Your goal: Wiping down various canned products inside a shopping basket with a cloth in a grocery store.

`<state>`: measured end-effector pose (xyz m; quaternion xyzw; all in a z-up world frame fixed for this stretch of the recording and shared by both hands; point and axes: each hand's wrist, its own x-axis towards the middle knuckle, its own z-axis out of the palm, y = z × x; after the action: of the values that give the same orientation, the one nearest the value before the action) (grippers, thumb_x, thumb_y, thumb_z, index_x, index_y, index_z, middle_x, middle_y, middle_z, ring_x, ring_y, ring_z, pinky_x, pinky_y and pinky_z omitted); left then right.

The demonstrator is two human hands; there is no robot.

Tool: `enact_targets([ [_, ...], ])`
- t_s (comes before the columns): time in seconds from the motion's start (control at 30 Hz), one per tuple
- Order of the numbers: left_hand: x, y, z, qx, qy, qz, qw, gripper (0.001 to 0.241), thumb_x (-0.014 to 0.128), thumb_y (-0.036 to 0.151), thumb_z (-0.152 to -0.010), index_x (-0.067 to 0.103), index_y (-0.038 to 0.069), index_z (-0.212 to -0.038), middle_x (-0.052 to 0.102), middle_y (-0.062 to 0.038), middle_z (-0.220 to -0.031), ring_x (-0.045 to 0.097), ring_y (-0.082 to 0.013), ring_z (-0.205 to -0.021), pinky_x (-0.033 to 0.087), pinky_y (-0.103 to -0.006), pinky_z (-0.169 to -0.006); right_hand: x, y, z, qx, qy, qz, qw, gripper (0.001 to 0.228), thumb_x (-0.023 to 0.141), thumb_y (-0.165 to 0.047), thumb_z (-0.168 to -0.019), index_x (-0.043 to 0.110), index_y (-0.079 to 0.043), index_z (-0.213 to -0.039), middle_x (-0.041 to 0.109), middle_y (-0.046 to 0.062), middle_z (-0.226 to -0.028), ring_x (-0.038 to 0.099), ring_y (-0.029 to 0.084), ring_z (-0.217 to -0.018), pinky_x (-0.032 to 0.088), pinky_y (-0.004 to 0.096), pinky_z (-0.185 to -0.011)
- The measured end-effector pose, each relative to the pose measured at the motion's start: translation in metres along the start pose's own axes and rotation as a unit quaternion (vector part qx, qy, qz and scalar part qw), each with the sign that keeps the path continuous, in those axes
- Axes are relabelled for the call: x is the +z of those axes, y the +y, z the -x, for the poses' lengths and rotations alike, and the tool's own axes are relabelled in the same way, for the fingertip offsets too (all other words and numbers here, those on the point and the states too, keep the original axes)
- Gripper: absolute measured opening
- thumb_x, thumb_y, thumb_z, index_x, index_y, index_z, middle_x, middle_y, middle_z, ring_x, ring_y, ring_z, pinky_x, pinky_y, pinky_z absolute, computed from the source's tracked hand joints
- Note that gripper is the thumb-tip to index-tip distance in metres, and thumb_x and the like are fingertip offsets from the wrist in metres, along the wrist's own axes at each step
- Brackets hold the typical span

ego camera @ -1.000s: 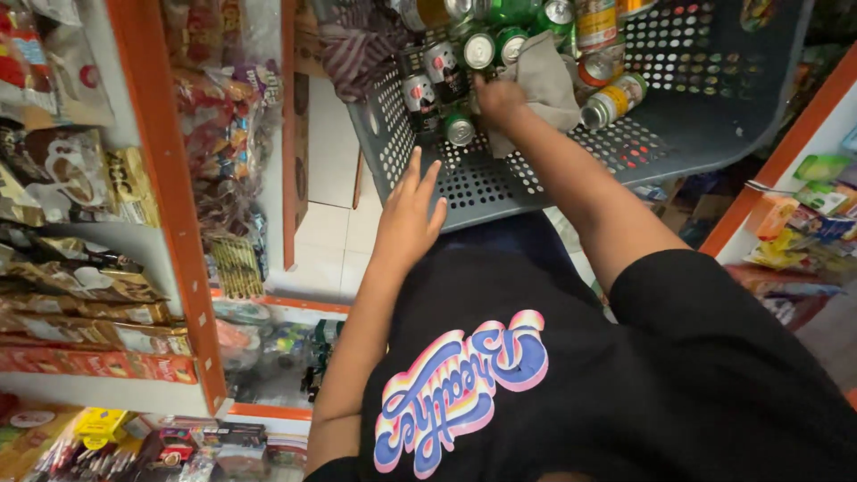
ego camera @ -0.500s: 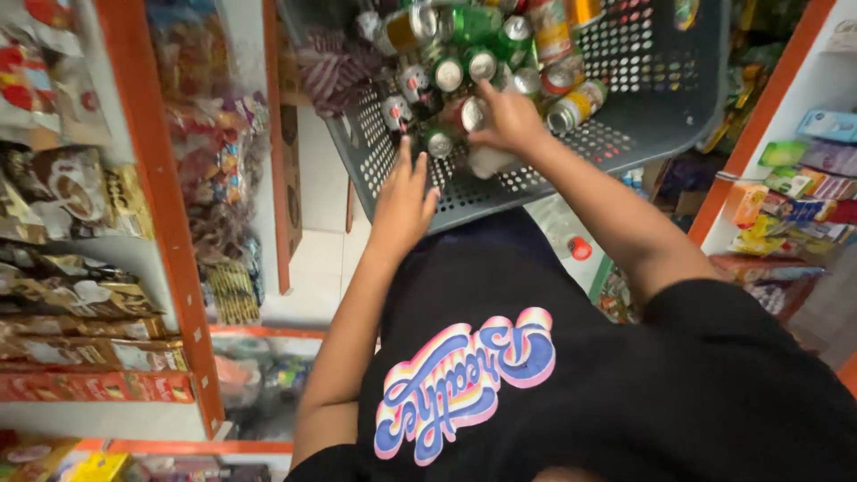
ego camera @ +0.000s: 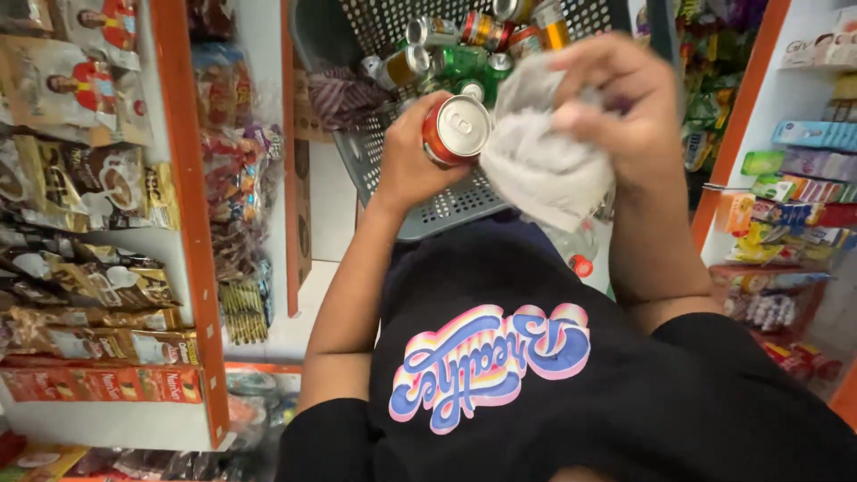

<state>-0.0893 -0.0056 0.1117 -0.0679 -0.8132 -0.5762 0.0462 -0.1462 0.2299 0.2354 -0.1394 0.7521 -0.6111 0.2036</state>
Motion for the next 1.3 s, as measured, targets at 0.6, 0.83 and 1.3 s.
enact_targets([
  [0.6, -0.018, 0.046, 0.005, 0.107, 0.027, -0.187, 0.976, 0.045, 0.087, 0.032, -0.062, 0.073, 0.001, -0.093, 0.073, -0.018, -0.083, 0.065, -0.0381, -0.067, 0.049, -0.0467, -0.065, 0.079, -0.038, -0.035, -0.196, 0.032, 0.181, 0.963, 0.033, 0.06, -0.022, -0.105, 0.063, 0.007, -0.089, 0.056, 0.014, -0.095, 0.049, 0.026, -0.081, 0.043, 0.039, -0.077],
  [0.83, -0.014, 0.062, 0.009, 0.109, 0.031, -0.246, 0.963, 0.063, 0.088, 0.028, -0.059, 0.063, 0.002, -0.111, 0.069, -0.016, -0.102, 0.065, -0.0354, -0.087, 0.051, -0.0436, -0.08, 0.061, 0.0, -0.043, -0.031, 0.084, 0.08, 0.993, 0.043, 0.07, -0.033, -0.106, 0.06, -0.003, -0.077, 0.057, -0.001, -0.069, 0.045, 0.007, -0.061, 0.04, 0.023, -0.054],
  [1.3, -0.023, 0.083, 0.016, 0.052, 0.049, 0.028, 0.997, 0.073, 0.092, 0.017, -0.058, 0.061, 0.001, -0.121, 0.069, -0.013, -0.104, 0.065, -0.0279, -0.086, 0.054, -0.0362, -0.08, 0.067, -0.057, 0.021, -0.386, 0.031, 0.294, 0.874, 0.029, 0.078, -0.024, -0.095, 0.078, -0.002, -0.114, 0.071, 0.015, -0.12, 0.063, 0.038, -0.11, 0.041, 0.05, -0.109],
])
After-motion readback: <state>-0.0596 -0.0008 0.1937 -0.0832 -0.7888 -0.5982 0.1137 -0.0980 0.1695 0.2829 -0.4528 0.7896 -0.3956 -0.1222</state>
